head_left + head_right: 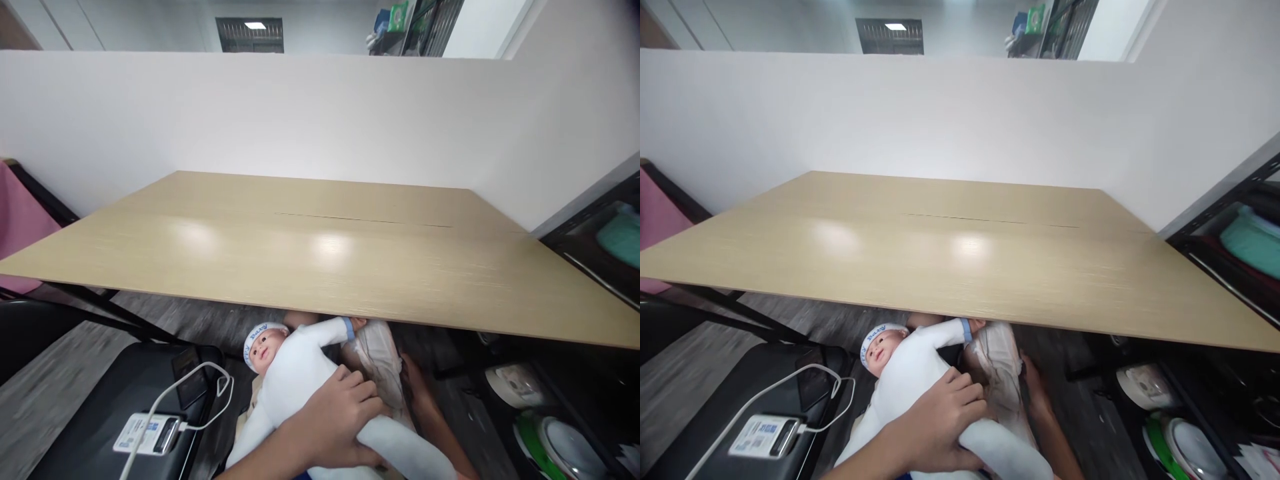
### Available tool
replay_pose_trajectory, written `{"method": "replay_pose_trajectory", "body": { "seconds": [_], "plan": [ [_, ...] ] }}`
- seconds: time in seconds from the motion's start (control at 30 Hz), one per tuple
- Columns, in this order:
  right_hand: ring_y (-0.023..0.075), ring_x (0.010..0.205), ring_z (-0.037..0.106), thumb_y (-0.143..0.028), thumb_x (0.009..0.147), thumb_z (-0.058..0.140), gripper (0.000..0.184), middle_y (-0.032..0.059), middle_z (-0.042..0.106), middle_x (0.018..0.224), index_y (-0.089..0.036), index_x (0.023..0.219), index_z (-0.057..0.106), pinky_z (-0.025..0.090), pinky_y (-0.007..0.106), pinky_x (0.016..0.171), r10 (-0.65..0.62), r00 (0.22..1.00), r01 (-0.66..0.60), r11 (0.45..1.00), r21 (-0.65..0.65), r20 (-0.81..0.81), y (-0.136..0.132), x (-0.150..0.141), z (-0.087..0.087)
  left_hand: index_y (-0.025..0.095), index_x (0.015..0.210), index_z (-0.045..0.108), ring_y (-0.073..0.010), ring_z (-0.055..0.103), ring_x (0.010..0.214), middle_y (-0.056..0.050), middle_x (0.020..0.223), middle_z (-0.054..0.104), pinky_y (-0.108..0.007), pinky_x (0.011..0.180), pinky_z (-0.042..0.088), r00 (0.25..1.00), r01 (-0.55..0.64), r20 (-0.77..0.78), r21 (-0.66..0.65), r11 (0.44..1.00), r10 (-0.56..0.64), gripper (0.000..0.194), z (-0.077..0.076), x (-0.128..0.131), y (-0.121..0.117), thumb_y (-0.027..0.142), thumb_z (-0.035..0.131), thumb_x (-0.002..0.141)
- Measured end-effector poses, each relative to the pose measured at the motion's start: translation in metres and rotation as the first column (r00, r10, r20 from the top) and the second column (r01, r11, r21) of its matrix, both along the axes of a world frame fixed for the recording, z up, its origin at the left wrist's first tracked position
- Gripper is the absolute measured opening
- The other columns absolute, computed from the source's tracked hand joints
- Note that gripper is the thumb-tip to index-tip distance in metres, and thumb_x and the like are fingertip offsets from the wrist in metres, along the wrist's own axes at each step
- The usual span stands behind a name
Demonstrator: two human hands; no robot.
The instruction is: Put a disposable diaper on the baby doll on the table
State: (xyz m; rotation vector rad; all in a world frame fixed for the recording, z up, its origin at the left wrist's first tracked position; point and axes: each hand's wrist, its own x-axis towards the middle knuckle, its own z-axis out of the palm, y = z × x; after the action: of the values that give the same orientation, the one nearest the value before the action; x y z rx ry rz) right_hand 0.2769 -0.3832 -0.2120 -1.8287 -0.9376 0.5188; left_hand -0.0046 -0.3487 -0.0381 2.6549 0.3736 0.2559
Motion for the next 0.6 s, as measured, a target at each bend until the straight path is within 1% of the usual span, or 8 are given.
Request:
{"method": "replay_pose_trajectory", "body": {
  "seconds": [0.03,0.1,0.13,0.2,0.27,0.33,0.47,0.6],
  "plan": [
    [0.0382,0.101,0.078,-0.077,0.103,0.043,0.068,0.0214,0.080,0.109,-0.019,0.109,0.077,0.064,0.049,0.082,-0.038,0.999,0.038,0.999,0.004,0.033,-0.005,-0.006,0.002,0.022,0.116,0.063,-0.0244,0.062,0.101,-0.005,0.112,0.070,-0.040,0.083,0.038,1.000,-0.001,0.009,-0.003,1.000,0.001,0.041,0.001,0.000,0.000,0.058,0.073,0.098],
    [0.0450,0.133,0.065,-0.076,0.096,0.058,0.071,0.0245,0.070,0.141,-0.017,0.134,0.070,0.054,0.059,0.110,-0.075,0.992,0.073,0.997,0.018,0.100,-0.013,-0.021,0.008,0.023,0.120,0.063,-0.0246,0.062,0.101,-0.005,0.112,0.070,-0.040,0.084,0.037,1.000,0.001,0.030,-0.012,1.000,0.000,0.042,0.002,-0.001,0.000,0.059,0.072,0.099],
    [0.0457,0.144,0.057,-0.074,0.093,0.063,0.075,0.0238,0.064,0.152,-0.018,0.143,0.066,0.046,0.061,0.119,-0.042,0.987,0.039,0.999,0.023,0.157,-0.014,-0.030,0.010,0.023,0.121,0.064,-0.0248,0.062,0.101,-0.005,0.111,0.070,-0.040,0.085,0.037,0.999,0.001,0.038,-0.016,1.000,0.000,0.043,0.002,0.000,0.000,0.059,0.071,0.099],
    [0.0442,0.155,0.045,-0.066,0.093,0.067,0.077,0.0189,0.053,0.166,-0.022,0.155,0.058,0.034,0.062,0.129,0.105,0.941,-0.109,0.994,-0.005,0.321,-0.014,-0.048,0.013,0.024,0.120,0.064,-0.0253,0.062,0.100,-0.005,0.110,0.070,-0.040,0.086,0.037,0.999,-0.005,0.043,-0.019,1.000,0.006,0.042,0.003,0.000,0.000,0.060,0.071,0.100],
    [0.0429,0.160,0.039,-0.058,0.098,0.064,0.072,0.0145,0.046,0.172,-0.026,0.161,0.054,0.031,0.064,0.130,0.229,0.838,-0.214,0.973,-0.086,0.495,-0.007,-0.063,0.011,0.023,0.118,0.065,-0.0255,0.062,0.100,-0.005,0.110,0.070,-0.040,0.087,0.038,0.999,-0.014,0.038,-0.018,1.000,0.015,0.042,0.003,0.001,0.000,0.061,0.072,0.099],
    [0.0427,0.161,0.038,-0.052,0.100,0.060,0.068,0.0139,0.043,0.174,-0.026,0.163,0.052,0.032,0.063,0.130,0.262,0.762,-0.206,0.965,-0.162,0.592,0.005,-0.070,0.004,0.023,0.118,0.065,-0.0252,0.062,0.100,-0.005,0.111,0.070,-0.040,0.087,0.038,0.999,-0.016,0.034,-0.018,1.000,0.016,0.042,0.004,0.001,0.000,0.059,0.074,0.097],
    [0.0381,0.163,0.034,-0.047,0.106,0.048,0.066,0.0132,0.041,0.176,-0.024,0.168,0.046,0.036,0.059,0.128,0.228,0.768,-0.098,0.965,-0.242,0.598,0.036,-0.067,-0.010,0.024,0.119,0.065,-0.0249,0.062,0.100,-0.005,0.112,0.070,-0.041,0.087,0.039,0.999,-0.018,0.032,-0.016,1.000,0.018,0.040,0.007,0.000,0.000,0.056,0.075,0.097],
    [0.0393,0.163,0.033,-0.043,0.107,0.042,0.062,0.0149,0.042,0.174,-0.021,0.165,0.051,0.040,0.061,0.125,0.244,0.782,-0.079,0.952,-0.297,0.573,0.058,-0.064,-0.010,0.023,0.117,0.064,-0.0250,0.062,0.100,-0.005,0.113,0.071,-0.040,0.087,0.039,0.999,-0.024,0.041,0.005,1.000,0.024,0.040,0.008,0.000,0.000,0.058,0.073,0.098]
  ]
}}
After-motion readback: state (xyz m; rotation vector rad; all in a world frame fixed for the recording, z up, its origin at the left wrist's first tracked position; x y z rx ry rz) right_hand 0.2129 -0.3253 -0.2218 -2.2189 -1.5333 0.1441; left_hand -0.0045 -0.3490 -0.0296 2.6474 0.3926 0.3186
